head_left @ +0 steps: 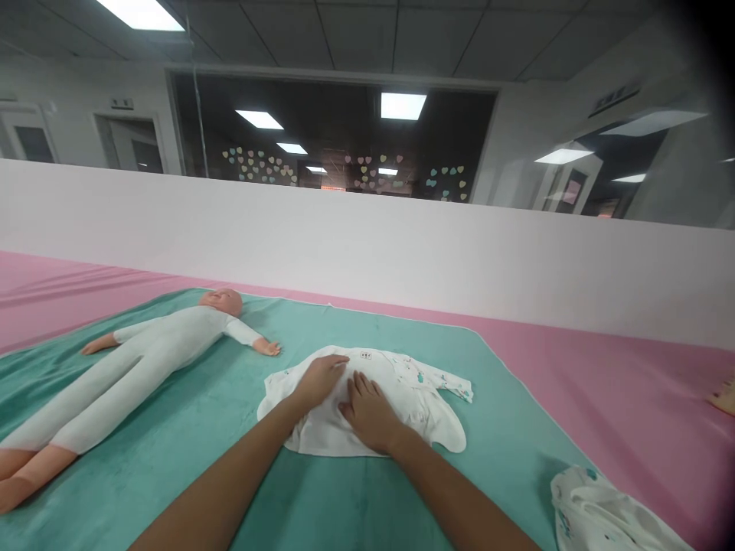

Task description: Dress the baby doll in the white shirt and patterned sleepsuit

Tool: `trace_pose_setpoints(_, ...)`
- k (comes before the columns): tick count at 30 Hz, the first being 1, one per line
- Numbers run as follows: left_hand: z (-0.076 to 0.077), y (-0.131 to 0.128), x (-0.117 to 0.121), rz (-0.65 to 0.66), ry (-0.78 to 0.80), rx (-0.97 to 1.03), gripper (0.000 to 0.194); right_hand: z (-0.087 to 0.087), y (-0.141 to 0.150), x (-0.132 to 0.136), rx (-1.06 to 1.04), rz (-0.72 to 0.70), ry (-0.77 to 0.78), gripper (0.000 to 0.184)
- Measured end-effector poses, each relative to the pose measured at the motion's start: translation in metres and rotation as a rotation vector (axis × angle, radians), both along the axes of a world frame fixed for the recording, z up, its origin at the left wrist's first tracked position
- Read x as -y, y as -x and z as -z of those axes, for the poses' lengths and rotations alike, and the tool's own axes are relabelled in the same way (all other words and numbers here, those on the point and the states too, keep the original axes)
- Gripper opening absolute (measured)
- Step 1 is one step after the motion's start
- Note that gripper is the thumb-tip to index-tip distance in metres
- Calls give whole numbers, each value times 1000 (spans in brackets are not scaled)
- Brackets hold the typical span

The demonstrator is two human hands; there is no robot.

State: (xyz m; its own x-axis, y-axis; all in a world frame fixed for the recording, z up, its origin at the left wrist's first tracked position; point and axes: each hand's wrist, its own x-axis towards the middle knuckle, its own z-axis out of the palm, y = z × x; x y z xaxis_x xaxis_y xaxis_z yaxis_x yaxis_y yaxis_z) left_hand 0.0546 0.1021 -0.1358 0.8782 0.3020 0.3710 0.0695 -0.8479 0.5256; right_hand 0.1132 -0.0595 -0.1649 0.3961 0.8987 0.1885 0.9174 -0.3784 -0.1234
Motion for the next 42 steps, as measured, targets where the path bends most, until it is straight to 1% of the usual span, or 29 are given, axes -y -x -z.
trace_pose_setpoints(1,-7,5,-6,-59,43,54,36,-1,6,-1,-31,-30,3,58)
trace_pose_setpoints(2,-12,10,-13,-139,54,81,37,-2,8,-2,-56,-47,8,60)
trace_pose_setpoints(4,-20,25,-31,-306,6,53,37,-4,4,-3,-92,-47,20,63)
trace_pose_setpoints(6,-20,42,-49,-411,-48,-60,34,-7,-9,-3,-111,16,28,67)
trace_pose_setpoints(8,-15,57,-63,-482,-60,-187,34,-7,-23,-5,-110,107,32,69)
trace_pose_setpoints(9,-12,63,-68,-499,-60,-257,39,-7,-28,-6,-103,144,34,70)
trace_pose_setpoints(11,-9,69,-73,-475,-67,-397,46,-5,-32,-7,-85,176,30,69)
trace_pose_setpoints(12,-8,70,-74,-441,-71,-442,44,-4,-31,-7,-80,178,27,69)
trace_pose_setpoints(14,-8,68,-73,-375,-72,-460,35,-3,-23,-4,-81,148,18,69)
trace_pose_setpoints(15,-9,66,-72,-361,-75,-451,31,-3,-17,-2,-84,115,12,69)
trace_pose_setpoints(16,-9,65,-71,-378,-74,-422,30,-3,-11,1,-87,71,8,69)
trace_pose_setpoints(17,-10,64,-71,-420,-70,-373,32,-3,-5,3,-89,24,6,69)
trace_pose_setpoints(19,-10,66,-72,-553,-43,-241,38,-5,3,7,-91,-47,0,69)
trace_pose_setpoints(21,-11,70,-75,-679,-18,-102,40,-6,7,9,-96,-72,-9,68)
trace_pose_setpoints(22,-12,73,-75,-713,-22,-44,39,-7,7,9,-99,-73,-21,67)
trace_pose_setpoints(24,-17,75,-72,-724,-92,55,34,-7,8,8,-102,-61,-72,60)
trace_pose_setpoints(26,-22,72,-60,-664,-214,146,32,-9,11,8,-91,-41,-159,48)
trace_pose_setpoints(27,-24,69,-50,-600,-270,175,32,-10,13,8,-78,-39,-208,42)
trace_pose_setpoints(28,-25,65,-38,-505,-311,185,32,-11,17,11,-62,-47,-254,38)
trace_pose_setpoints(30,-21,55,-9,-265,-321,149,33,-16,26,22,-26,-95,-320,32)
trace_pose_setpoints(32,-11,48,19,7,-312,58,34,-22,35,43,-3,-159,-336,28)
trace_pose_setpoints(34,1,45,42,204,-335,-38,42,-27,39,74,8,-195,-292,24)
trace_pose_setpoints(36,9,47,56,353,-367,-151,51,-31,36,109,13,-178,-207,20)
trace_pose_setpoints(37,11,48,59,406,-376,-206,54,-32,31,125,9,-152,-170,19)
trace_pose_setpoints(39,11,52,62,460,-377,-289,55,-30,19,150,28,-99,-123,16)
trace_pose_setpoints(41,7,54,63,471,-376,-329,55,-26,6,163,88,-63,-95,8)
trace_pose_setpoints(42,5,54,63,471,-377,-339,55,-24,1,165,128,-66,-81,14)
